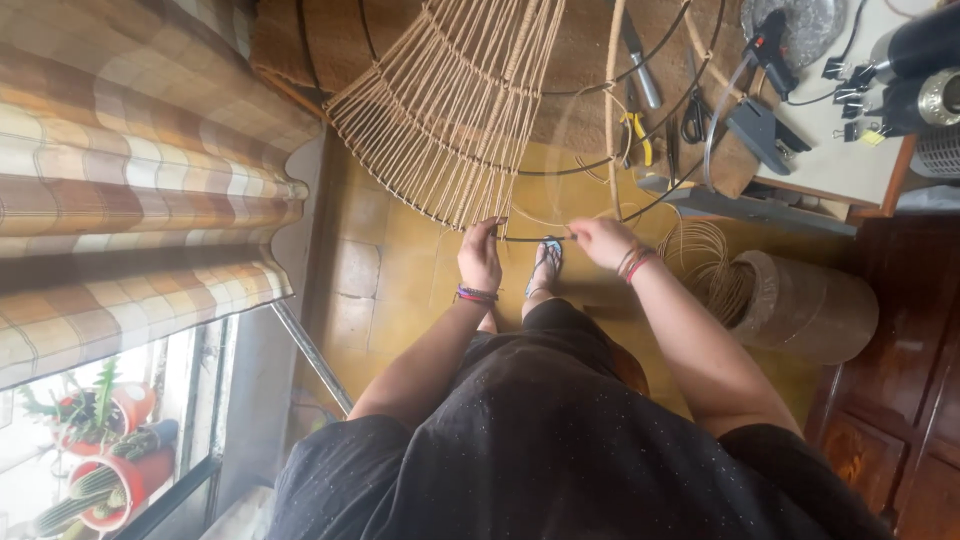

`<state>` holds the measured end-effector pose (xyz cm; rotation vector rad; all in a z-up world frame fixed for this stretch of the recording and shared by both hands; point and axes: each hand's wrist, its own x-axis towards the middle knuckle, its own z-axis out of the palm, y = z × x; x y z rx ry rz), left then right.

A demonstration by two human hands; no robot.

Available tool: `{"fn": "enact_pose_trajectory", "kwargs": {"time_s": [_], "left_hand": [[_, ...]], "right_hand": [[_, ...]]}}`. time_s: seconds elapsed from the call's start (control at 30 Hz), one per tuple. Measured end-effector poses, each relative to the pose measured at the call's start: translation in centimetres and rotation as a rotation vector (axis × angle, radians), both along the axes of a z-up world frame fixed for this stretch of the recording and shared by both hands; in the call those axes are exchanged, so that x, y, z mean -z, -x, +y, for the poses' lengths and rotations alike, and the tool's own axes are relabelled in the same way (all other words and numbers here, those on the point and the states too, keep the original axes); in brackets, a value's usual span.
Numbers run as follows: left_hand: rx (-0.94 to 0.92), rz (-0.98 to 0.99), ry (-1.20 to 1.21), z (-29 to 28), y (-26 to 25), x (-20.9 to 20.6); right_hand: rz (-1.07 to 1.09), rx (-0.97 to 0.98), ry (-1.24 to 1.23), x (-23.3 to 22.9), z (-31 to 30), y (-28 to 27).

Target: Weaving wicker strands through a circular frame to create a piece of furniture.

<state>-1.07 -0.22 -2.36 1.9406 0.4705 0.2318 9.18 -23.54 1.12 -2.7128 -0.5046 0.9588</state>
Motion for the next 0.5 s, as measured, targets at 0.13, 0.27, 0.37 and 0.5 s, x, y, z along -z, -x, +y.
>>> {"fn": "enact_pose_trajectory", "kwargs": {"time_s": [0.13, 0.27, 0.37, 0.5], "left_hand": [[-0.014, 0.03, 0.022, -1.1, 0.0, 0.7], [0.263, -0.003, -0.371, -0.9, -0.5, 4.4], [0.323, -0.073, -0.757, -0.2, -0.8, 6.4], [0.168, -0.101, -0.928, 0.1, -1.6, 4.8]], "right_hand": [[0.225, 0.617, -0.714, -6.2, 4.3, -7.5], [-0.19, 0.584, -0.618, -2.1, 7.6, -15.4], [-0.379, 0.484, -0.743, -5.3, 8.5, -14.2], [-0.511, 0.062, -0.912, -7.7, 6.1, -9.5]]}}
